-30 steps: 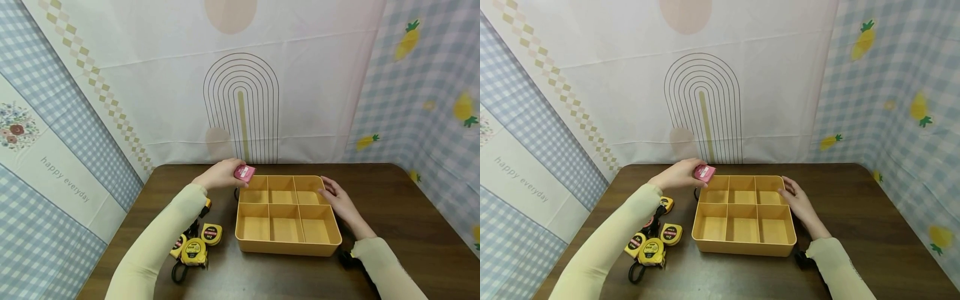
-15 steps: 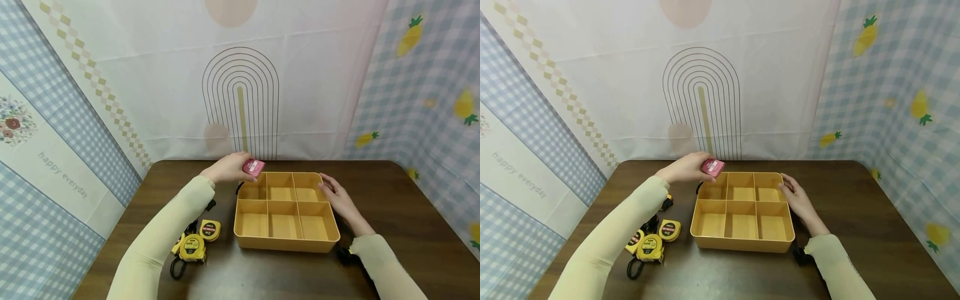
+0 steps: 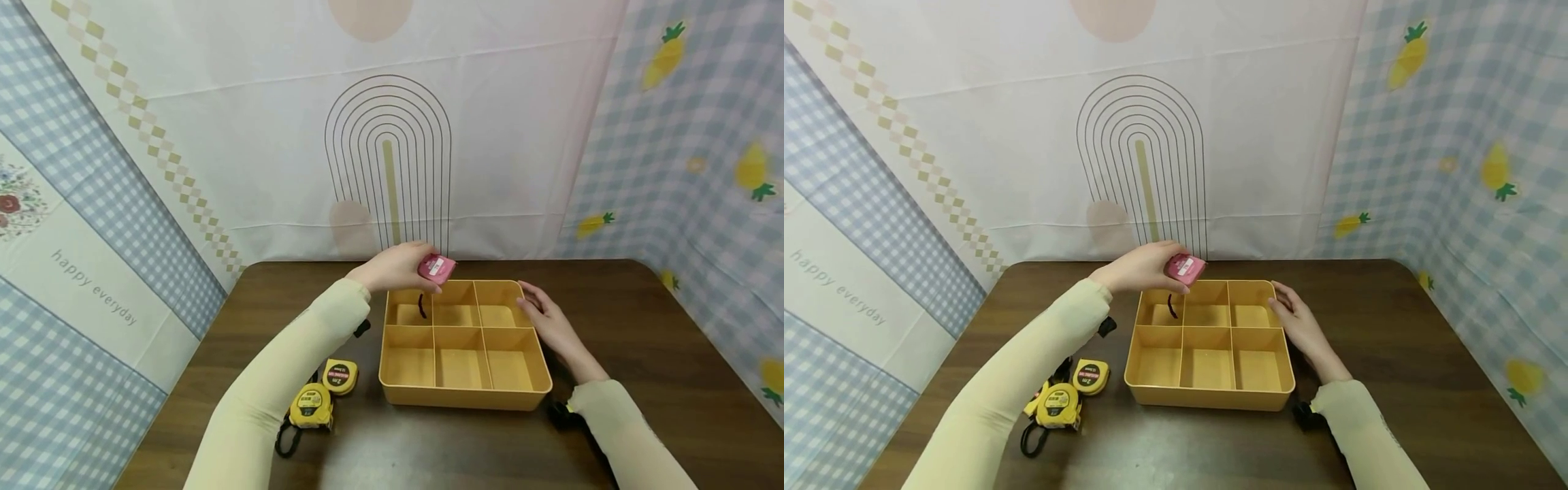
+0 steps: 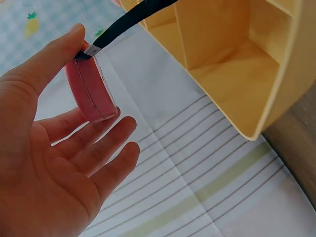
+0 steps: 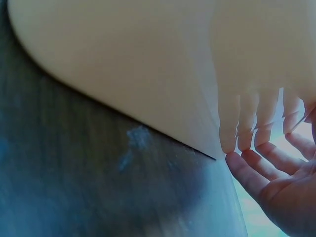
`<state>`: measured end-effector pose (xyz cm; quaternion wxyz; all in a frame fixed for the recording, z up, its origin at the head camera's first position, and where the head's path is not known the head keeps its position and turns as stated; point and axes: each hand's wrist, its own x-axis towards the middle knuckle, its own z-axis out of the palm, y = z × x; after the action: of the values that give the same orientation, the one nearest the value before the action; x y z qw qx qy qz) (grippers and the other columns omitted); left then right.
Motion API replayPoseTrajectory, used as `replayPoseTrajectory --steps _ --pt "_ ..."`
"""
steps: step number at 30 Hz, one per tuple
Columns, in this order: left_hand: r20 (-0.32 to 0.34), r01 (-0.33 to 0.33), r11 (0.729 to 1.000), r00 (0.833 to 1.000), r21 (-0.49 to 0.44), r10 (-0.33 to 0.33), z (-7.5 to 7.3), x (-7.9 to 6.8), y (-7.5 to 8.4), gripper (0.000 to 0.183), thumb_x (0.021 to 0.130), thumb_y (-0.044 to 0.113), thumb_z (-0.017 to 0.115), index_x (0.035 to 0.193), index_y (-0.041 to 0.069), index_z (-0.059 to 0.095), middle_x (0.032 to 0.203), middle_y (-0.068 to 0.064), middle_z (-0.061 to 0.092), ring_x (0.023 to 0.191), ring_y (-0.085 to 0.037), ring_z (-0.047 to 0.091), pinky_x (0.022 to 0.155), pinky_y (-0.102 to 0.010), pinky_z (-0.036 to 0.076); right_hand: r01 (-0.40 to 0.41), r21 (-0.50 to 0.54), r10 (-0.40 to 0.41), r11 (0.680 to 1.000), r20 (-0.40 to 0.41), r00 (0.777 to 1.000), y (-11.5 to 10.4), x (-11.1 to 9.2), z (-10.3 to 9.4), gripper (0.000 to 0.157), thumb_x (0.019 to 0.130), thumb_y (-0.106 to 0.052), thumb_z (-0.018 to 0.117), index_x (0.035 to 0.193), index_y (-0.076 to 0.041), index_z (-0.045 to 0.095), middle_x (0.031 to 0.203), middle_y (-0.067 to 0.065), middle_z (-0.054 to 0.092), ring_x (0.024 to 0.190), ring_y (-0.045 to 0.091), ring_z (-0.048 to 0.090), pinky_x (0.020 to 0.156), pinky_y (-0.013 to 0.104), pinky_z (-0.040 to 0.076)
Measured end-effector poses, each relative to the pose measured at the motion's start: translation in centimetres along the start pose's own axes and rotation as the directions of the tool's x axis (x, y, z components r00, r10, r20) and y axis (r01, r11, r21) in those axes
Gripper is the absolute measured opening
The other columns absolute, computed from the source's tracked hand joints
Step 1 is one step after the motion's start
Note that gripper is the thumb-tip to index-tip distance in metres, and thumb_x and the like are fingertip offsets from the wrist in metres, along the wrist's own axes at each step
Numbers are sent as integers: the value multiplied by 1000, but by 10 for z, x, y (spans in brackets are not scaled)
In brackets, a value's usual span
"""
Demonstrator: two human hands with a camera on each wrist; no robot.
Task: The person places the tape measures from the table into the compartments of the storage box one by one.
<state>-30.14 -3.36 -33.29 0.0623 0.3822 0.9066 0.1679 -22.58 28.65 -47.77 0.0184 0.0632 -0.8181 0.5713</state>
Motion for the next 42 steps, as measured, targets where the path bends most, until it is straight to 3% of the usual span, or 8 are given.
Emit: replayPoseTrajectory --steps 21,36,42 --pt "10 -67 998 998 11 66 -9 26 25 74 84 46 80 142 10 51 129 -3 59 103 -13 55 87 -27 46 -20 -12 21 1000 17 1000 -1 -3 1 63 109 -33 44 160 -2 21 151 31 38 133 44 44 96 30 47" --pt "-6 -125 991 992 -35 125 -12 43 54 71 86 49 77 142 15 51 127 4 57 104 -7 53 87 -23 45 -24 -12 24 1000 -3 1000 0 0 1 61 109 -31 44 159 -1 23 149 32 41 131 42 46 92 21 47" --pt "1 -147 989 989 -18 147 -15 54 67 72 87 47 77 144 14 50 134 2 56 107 -7 52 87 -22 44 -22 -49 22 999 3 1000 -4 0 0 62 110 -32 43 159 -1 23 149 32 41 132 43 45 100 36 47"
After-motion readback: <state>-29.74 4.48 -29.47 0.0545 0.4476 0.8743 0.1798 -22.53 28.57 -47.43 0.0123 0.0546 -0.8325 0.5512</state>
